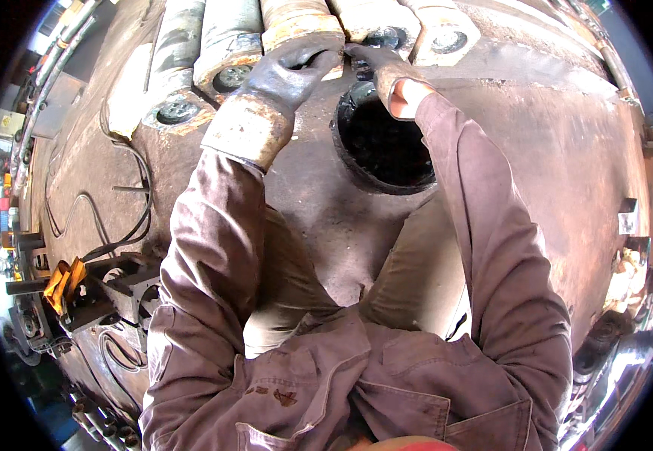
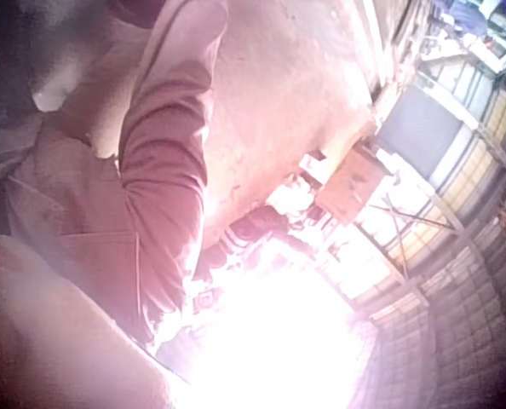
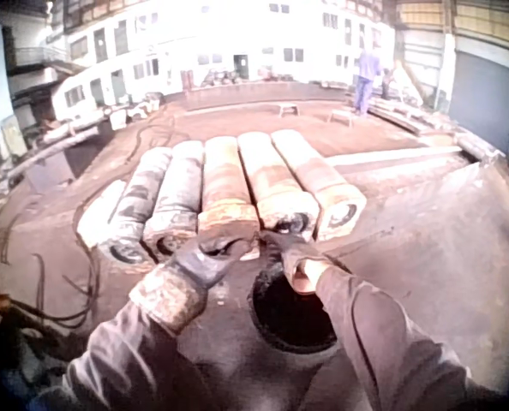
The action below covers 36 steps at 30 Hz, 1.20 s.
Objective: The person applies a dark substance, likely grease or sealant, to the ends and interiors of several large metal cylinders using their gloved hands, repeatedly dipping their hand into a black bucket to gather more material.
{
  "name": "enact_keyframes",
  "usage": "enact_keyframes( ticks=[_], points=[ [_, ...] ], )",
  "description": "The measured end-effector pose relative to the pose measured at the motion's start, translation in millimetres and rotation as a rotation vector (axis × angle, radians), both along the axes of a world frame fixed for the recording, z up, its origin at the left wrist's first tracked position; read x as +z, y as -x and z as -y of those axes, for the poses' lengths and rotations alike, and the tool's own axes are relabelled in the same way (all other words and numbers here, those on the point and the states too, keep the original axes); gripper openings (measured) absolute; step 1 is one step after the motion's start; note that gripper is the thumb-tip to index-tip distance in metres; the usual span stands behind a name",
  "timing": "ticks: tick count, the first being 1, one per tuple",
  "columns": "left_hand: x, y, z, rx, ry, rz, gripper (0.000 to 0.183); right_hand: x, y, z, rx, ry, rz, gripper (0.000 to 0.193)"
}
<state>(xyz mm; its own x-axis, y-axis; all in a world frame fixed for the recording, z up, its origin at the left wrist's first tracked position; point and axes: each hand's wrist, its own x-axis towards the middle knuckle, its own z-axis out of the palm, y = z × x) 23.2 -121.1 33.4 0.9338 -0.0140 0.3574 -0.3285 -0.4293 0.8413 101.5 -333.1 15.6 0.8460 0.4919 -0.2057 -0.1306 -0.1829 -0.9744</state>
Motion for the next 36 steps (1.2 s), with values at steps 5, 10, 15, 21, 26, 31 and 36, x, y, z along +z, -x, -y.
enact_keyframes(
  ticks=[5,10,15,21,26,31,36],
  points=[
    [-2.0,-0.3,0.8,0.033,-0.056,0.005,0.032,-25.5,-19.3,3.7,0.005,0.051,0.025,0.053],
    [8.4,6.9,6.7,0.047,-0.119,0.028,0.029,-25.5,-32.0,-3.4,-0.014,0.542,0.189,0.066],
    [4.7,7.3,4.5,0.052,-0.128,0.041,0.028,-29.3,-57.9,-23.6,-0.034,0.879,0.270,0.081],
    [3.1,2.2,10.9,0.018,-0.083,0.074,0.025,-65.4,-80.1,-19.7,-0.093,0.953,0.388,0.091],
    [3.6,7.7,6.9,0.026,-0.091,0.088,0.025,-59.7,-70.7,-30.1,-0.006,0.923,0.440,0.094],
    [4.8,4.2,7.7,0.060,-0.147,0.027,0.025,-54.6,-69.6,-19.4,0.041,0.851,0.477,0.090],
    [-2.4,1.8,-8.2,0.038,-0.120,0.018,0.032,-43.3,-61.0,9.7,0.164,0.680,0.596,0.080]
  ],
)
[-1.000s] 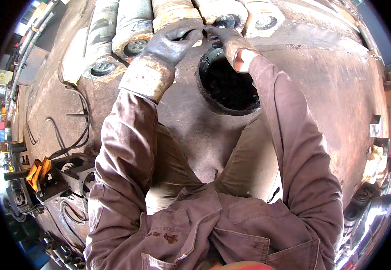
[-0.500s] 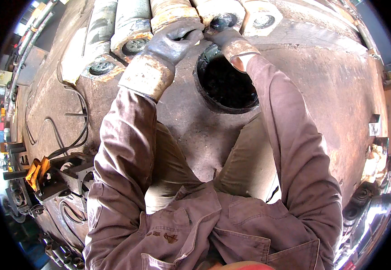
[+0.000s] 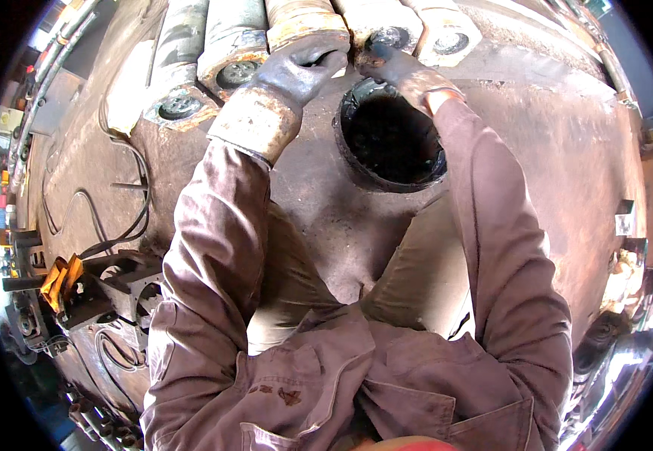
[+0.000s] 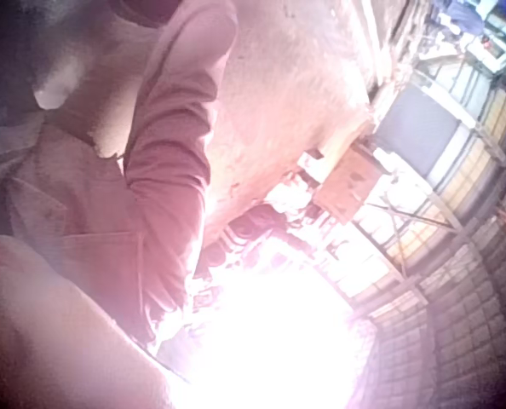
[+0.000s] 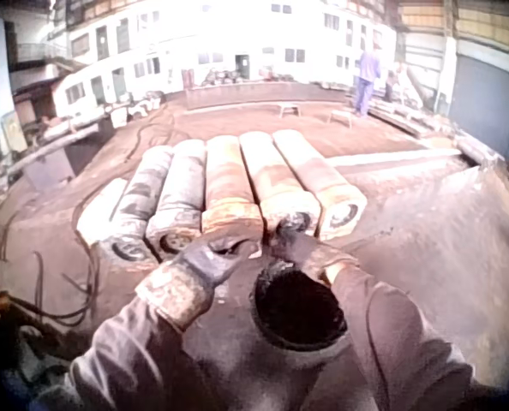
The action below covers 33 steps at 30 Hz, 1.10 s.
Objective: The person applies a dark substance, likely grease or sealant, to the ends and interiors of several large metal cylinders using their gloved hands, repeatedly dipping their hand into a black bucket to gather more material.
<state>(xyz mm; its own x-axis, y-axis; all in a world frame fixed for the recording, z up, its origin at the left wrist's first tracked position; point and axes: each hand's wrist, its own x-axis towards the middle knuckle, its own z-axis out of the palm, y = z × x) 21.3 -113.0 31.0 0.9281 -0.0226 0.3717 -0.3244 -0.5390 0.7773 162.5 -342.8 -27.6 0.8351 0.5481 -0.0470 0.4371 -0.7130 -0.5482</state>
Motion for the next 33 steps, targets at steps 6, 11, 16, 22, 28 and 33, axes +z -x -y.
enact_keyframes(
  ticks=[6,11,16,22,28,33],
  points=[
    [4.3,-7.4,4.0,-0.027,0.011,0.074,0.027,6.4,3.7,59.3,0.124,0.143,-0.020,0.074],
    [9.9,-11.4,2.7,-0.079,-0.012,0.134,0.025,55.6,67.9,63.8,0.258,0.251,0.010,0.067],
    [23.5,-17.9,8.4,-0.201,0.007,0.001,0.023,98.9,139.5,43.1,0.389,0.631,-0.031,0.062],
    [9.7,-20.7,20.1,-0.141,0.022,0.148,0.024,45.9,188.8,2.7,0.536,1.248,-0.170,0.042],
    [-13.4,-17.7,-9.0,-0.019,-0.173,0.387,0.023,42.7,224.1,-17.2,0.689,1.118,0.098,0.028],
    [-10.5,-25.7,12.5,-0.051,-0.099,0.377,0.022,45.9,222.1,-6.9,0.997,0.929,-0.050,0.034]
  ],
)
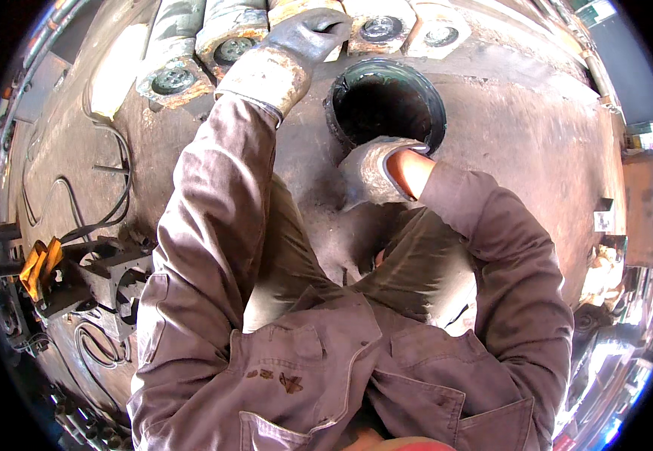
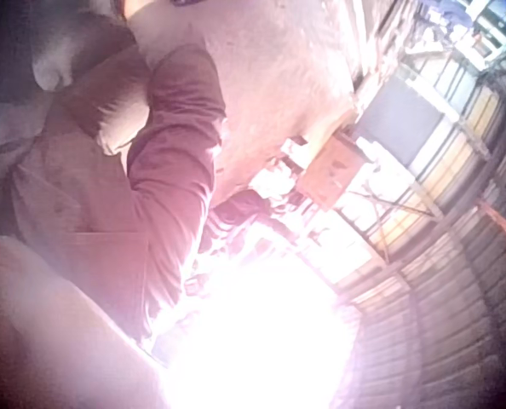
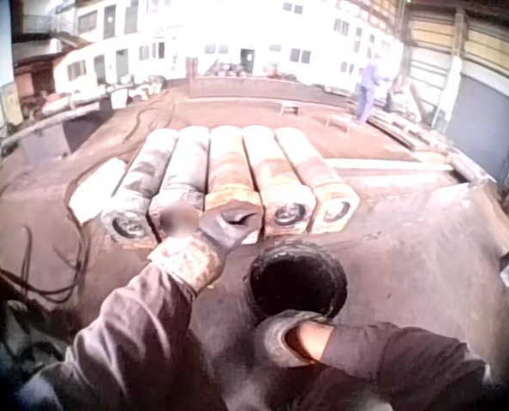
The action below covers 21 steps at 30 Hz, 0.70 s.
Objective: The person applies a dark substance, likely grease or sealant, to the ends and interiors of several large metal cylinders using their gloved hands, repeatedly dipping their hand into a black bucket to gather more material.
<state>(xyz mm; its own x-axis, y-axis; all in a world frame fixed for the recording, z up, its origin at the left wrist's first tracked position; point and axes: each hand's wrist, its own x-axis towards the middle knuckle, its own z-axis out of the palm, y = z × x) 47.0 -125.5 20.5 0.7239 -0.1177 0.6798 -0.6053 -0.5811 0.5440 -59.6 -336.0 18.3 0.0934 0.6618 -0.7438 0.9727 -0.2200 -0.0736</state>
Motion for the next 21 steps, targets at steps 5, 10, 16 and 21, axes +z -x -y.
enact_keyframes(
  ticks=[5,10,16,21],
  points=[
    [2.3,5.4,-16.0,-0.001,0.047,-0.288,0.033,50.3,-19.1,4.2,-0.503,-0.065,0.074,0.045],
    [19.6,20.6,-10.9,0.069,0.019,-0.309,0.033,25.6,-95.2,81.0,-0.757,-0.739,0.196,0.031],
    [12.3,22.2,-4.3,0.008,0.122,-0.297,0.027,-67.9,-170.5,90.5,-1.630,-0.933,-0.285,0.018],
    [1.8,19.5,-21.7,0.028,0.033,-0.232,0.028,-110.9,-210.2,39.6,-2.028,-1.236,-0.914,0.015]
  ],
)
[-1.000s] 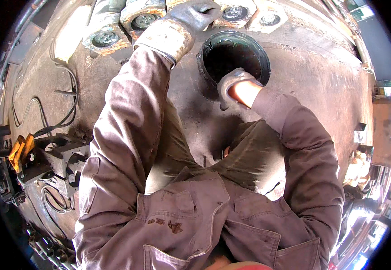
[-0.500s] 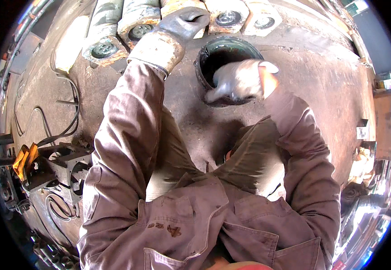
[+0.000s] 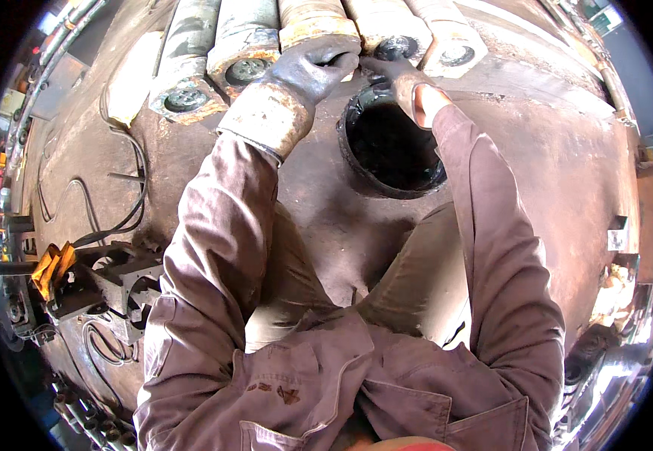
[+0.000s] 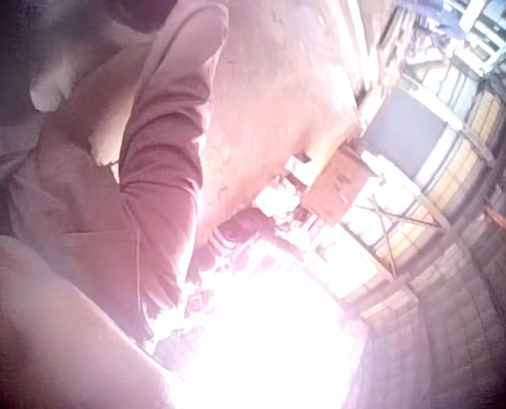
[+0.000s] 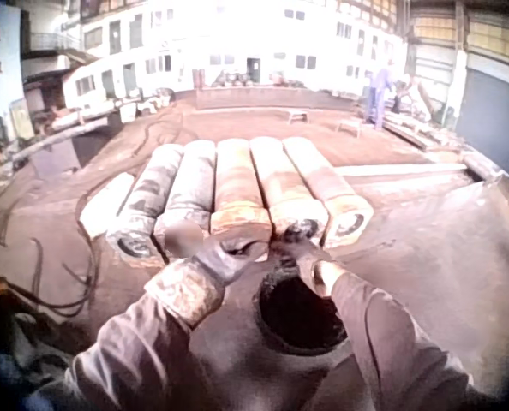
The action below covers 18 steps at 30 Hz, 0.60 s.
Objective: The person applies a dark substance, likely grease or sealant, to the ends and interiors of several large metal cylinders using their gloved hands, repeatedly dipping their hand into a black bucket to gather more material.
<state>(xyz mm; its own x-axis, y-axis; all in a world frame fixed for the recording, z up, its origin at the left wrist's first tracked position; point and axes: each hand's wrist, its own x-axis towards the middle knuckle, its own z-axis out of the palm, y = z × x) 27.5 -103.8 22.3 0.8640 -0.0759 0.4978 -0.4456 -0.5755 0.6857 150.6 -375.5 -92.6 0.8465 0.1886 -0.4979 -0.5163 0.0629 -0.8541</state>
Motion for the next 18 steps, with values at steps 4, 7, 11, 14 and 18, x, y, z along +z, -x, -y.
enact_keyframes(
  ticks=[4,7,11,14,18],
  points=[
    [5.5,-8.7,33.2,-0.062,0.129,-0.041,0.028,-19.3,-31.2,10.1,-0.043,-0.351,-0.141,0.022],
    [5.3,6.6,9.9,0.043,0.063,-0.126,0.030,64.6,19.9,-59.2,0.308,-0.123,0.051,0.031],
    [20.0,9.8,22.5,0.058,0.029,-0.115,0.028,87.7,33.5,-50.5,0.390,-0.033,0.401,0.037],
    [19.5,7.7,23.6,-0.049,0.100,-0.075,0.027,91.6,34.7,-42.9,0.458,-0.026,0.445,0.041],
    [8.5,4.6,18.1,-0.043,0.053,-0.044,0.025,108.3,51.6,-33.9,0.496,0.173,0.708,0.041]
  ],
)
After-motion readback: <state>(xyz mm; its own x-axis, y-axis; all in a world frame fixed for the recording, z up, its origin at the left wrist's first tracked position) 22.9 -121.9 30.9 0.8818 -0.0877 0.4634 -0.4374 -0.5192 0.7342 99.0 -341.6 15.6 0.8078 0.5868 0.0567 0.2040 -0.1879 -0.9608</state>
